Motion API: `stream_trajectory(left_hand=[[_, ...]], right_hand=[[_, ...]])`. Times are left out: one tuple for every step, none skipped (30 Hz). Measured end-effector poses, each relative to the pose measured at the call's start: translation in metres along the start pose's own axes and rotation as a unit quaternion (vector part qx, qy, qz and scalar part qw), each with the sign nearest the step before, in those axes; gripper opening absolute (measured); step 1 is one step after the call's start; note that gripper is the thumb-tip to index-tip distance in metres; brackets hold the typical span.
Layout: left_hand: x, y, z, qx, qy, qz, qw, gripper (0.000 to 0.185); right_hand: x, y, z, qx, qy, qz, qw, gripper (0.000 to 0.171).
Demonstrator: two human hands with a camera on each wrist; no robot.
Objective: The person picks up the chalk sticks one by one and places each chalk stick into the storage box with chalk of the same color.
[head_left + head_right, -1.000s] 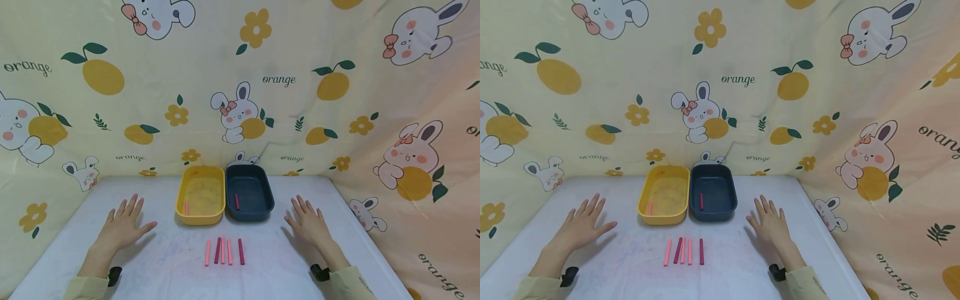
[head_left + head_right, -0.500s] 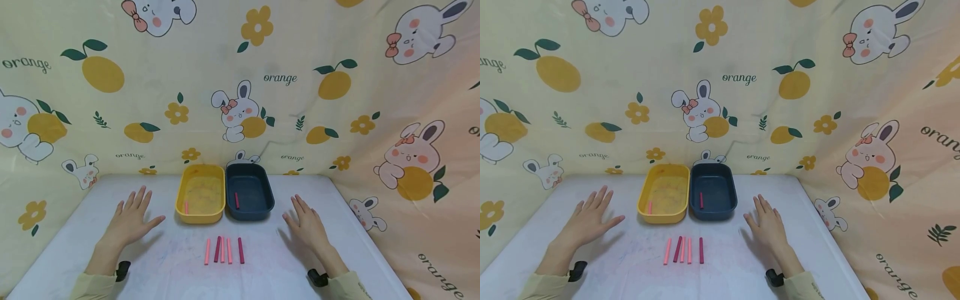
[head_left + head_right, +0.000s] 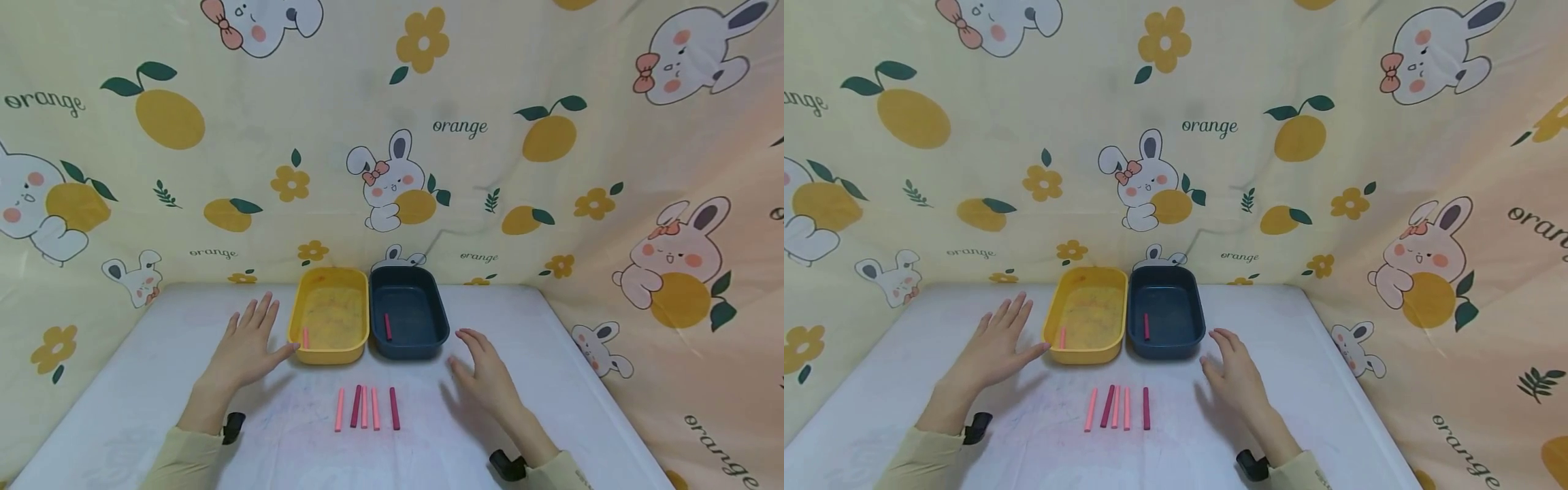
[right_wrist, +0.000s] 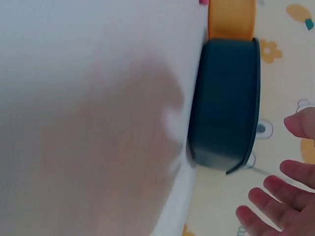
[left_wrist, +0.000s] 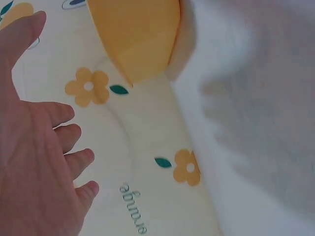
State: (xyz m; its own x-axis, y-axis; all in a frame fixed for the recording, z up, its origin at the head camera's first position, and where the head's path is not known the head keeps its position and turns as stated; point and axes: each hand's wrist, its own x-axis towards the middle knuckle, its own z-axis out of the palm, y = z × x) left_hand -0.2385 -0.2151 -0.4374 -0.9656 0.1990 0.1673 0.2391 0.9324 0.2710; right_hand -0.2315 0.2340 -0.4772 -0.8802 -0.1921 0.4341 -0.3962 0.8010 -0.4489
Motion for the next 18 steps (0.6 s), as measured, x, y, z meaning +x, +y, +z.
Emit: stream_trajectory(left_hand=[[0.002, 0.002, 0.001, 0.000, 0.002, 0.004, 1.0000, 0.099], [0.003, 0.005, 0.003, 0.000, 0.004, 0.006, 1.0000, 0.099], [0.005, 0.007, 0.005, 0.001, 0.004, 0.008, 1.0000, 0.099], [0.007, 0.008, 0.006, 0.002, 0.004, 0.010, 0.9999, 0.100], [0.008, 0.010, 0.008, 0.002, 0.005, 0.010, 0.9999, 0.101], [0.010, 0.011, 0.010, 0.003, 0.005, 0.011, 0.9999, 0.102], [0.012, 0.011, 0.012, 0.004, 0.006, 0.013, 0.9999, 0.104], [0.013, 0.012, 0.014, 0.005, 0.005, 0.013, 0.9999, 0.105], [0.015, 0.013, 0.016, 0.002, 0.002, 0.012, 0.9999, 0.106], [0.016, 0.014, 0.018, 0.000, 0.000, 0.011, 0.9999, 0.108], [0.017, 0.014, 0.020, -0.003, -0.002, 0.009, 1.0000, 0.109], [0.018, 0.015, 0.021, -0.007, -0.006, 0.007, 0.9999, 0.109], [0.019, 0.016, 0.023, -0.010, -0.009, 0.006, 0.9999, 0.110], [0.020, 0.016, 0.024, -0.013, -0.012, 0.004, 0.9998, 0.110], [0.020, 0.016, 0.025, -0.016, -0.015, 0.001, 0.9998, 0.111], [0.021, 0.016, 0.027, -0.017, -0.016, 0.001, 0.9997, 0.110], [0.022, 0.016, 0.027, -0.019, -0.016, 0.001, 0.9997, 0.110], [0.022, 0.016, 0.028, -0.019, -0.018, 0.000, 0.9997, 0.110]], right_hand=[[-0.001, -0.003, 0.001, 0.005, 0.002, -0.003, 1.000, 0.055], [-0.001, -0.005, 0.002, 0.011, 0.003, -0.006, 1.000, 0.054], [-0.002, -0.008, 0.003, 0.017, 0.003, -0.010, 1.000, 0.053], [-0.002, -0.010, 0.005, 0.022, 0.002, -0.012, 1.000, 0.052], [-0.003, -0.013, 0.007, 0.028, 0.000, -0.014, 1.000, 0.052], [-0.003, -0.016, 0.008, 0.034, -0.004, -0.014, 0.999, 0.052], [-0.003, -0.019, 0.010, 0.043, -0.009, -0.013, 0.999, 0.052], [-0.004, -0.021, 0.011, 0.053, -0.014, -0.011, 0.998, 0.052], [-0.004, -0.024, 0.013, 0.062, -0.021, -0.007, 0.998, 0.051], [-0.004, -0.027, 0.014, 0.073, -0.029, 0.000, 0.997, 0.051], [-0.004, -0.029, 0.015, 0.086, -0.038, 0.006, 0.996, 0.051], [-0.003, -0.032, 0.016, 0.097, -0.047, 0.012, 0.994, 0.050], [-0.003, -0.034, 0.018, 0.106, -0.056, 0.019, 0.993, 0.049], [-0.003, -0.036, 0.019, 0.114, -0.065, 0.023, 0.991, 0.048], [-0.003, -0.037, 0.021, 0.124, -0.073, 0.026, 0.989, 0.047], [-0.003, -0.039, 0.023, 0.132, -0.082, 0.028, 0.987, 0.045], [-0.003, -0.040, 0.025, 0.141, -0.089, 0.027, 0.986, 0.045], [-0.003, -0.042, 0.027, 0.148, -0.096, 0.026, 0.984, 0.043]])
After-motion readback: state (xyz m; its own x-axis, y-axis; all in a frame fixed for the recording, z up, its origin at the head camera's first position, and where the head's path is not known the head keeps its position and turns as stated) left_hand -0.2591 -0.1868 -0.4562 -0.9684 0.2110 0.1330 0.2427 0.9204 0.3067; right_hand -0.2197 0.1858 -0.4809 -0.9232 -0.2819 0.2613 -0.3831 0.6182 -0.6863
